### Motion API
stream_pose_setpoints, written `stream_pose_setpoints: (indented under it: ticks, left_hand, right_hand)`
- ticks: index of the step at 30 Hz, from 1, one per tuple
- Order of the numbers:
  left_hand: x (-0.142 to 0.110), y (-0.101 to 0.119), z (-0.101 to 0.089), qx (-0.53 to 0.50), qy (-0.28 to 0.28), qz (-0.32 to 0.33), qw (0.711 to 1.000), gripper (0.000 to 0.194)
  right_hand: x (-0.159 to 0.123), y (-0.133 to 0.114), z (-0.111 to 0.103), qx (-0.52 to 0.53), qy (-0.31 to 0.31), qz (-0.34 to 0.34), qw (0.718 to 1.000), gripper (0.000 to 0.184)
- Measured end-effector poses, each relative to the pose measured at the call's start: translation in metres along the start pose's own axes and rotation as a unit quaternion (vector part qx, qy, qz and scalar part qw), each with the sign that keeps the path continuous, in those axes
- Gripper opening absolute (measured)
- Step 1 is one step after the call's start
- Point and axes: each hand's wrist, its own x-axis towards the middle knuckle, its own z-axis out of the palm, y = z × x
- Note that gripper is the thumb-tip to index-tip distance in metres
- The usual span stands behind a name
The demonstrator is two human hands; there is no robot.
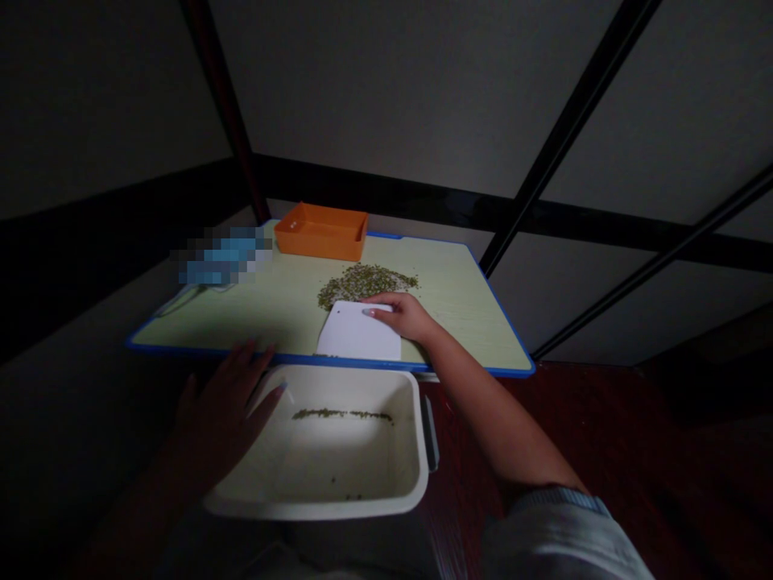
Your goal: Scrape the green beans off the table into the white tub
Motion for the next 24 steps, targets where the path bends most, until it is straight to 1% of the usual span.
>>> stream_pose_setpoints:
  ticks: [7, 17, 24]
  left_hand:
    - [0.0014, 0.0014, -0.0019, 0.001, 0.002, 0.005, 1.0, 0.057]
    - [0.0008, 0.0011, -0.0004, -0.005, 0.004, -0.003, 1.0, 0.055]
    - [0.0007, 0.003, -0.0033, -0.009, 0.002, -0.005, 1.0, 0.054]
  right_hand:
    - [-0.0004, -0.001, -0.0019, 0.018, 0.001, 0.032, 0.999, 0.043]
    - [-0.0015, -0.0021, -0.0037, 0.034, 0.028, 0.047, 0.998, 0.042]
    - [-0.0001, -0.004, 0.0011, 0.017, 0.05, 0.048, 0.997, 0.045]
